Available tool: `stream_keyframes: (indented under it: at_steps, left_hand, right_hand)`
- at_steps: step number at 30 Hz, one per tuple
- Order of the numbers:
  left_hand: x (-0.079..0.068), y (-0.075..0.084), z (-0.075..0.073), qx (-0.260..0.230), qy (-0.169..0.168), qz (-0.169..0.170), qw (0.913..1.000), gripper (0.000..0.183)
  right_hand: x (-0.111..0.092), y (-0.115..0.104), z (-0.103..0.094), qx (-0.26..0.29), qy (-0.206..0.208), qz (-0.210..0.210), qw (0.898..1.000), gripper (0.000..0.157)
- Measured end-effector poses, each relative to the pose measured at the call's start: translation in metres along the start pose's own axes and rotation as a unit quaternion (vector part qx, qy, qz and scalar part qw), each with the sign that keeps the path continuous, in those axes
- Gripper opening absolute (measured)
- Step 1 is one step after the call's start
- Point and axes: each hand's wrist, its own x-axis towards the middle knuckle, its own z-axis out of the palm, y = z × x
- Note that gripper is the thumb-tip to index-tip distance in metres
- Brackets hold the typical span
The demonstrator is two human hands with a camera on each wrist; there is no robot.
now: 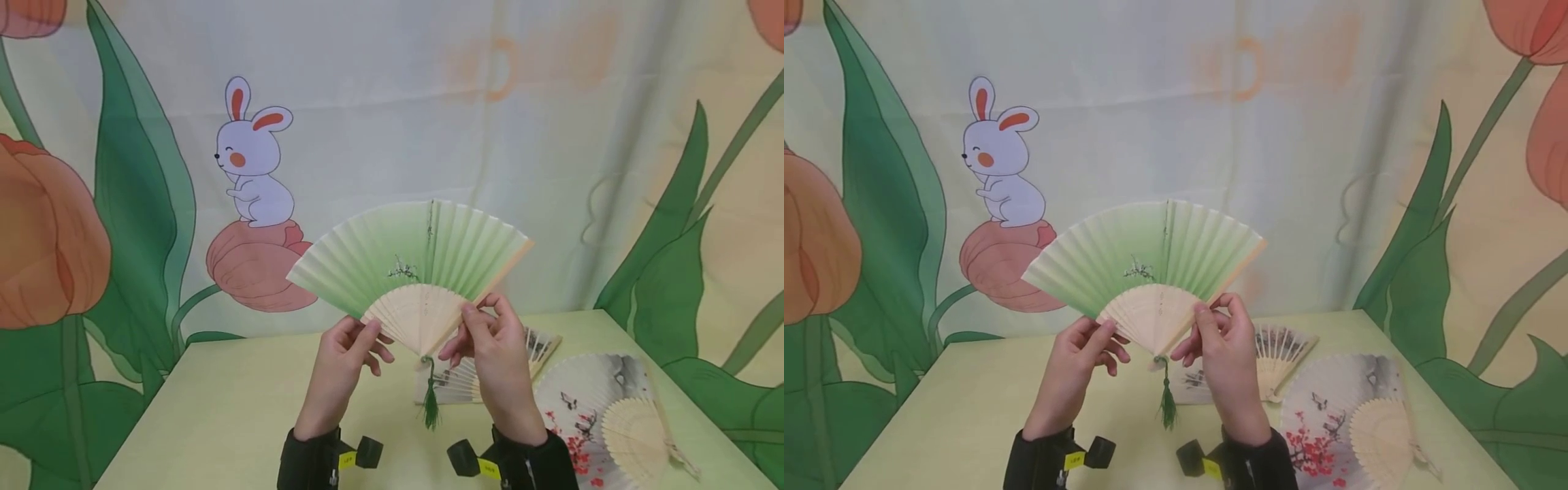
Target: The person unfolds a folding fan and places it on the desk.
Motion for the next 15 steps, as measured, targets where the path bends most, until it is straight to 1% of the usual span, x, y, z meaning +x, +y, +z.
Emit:
stream_keyframes:
  at_steps: [9,15]
  left_hand:
    - [-0.0023,-0.0016,-0.0005,0.002,0.004,-0.001,1.0,0.036]
    - [-0.0009,-0.0006,-0.0005,0.0,-0.002,0.012,0.9999,0.035]
  right_hand:
    - [-0.0019,0.0024,-0.0001,0.005,0.005,-0.002,1.0,0.02]
    - [-0.0014,0.0002,-0.0002,0.004,0.01,-0.007,1.0,0.02]
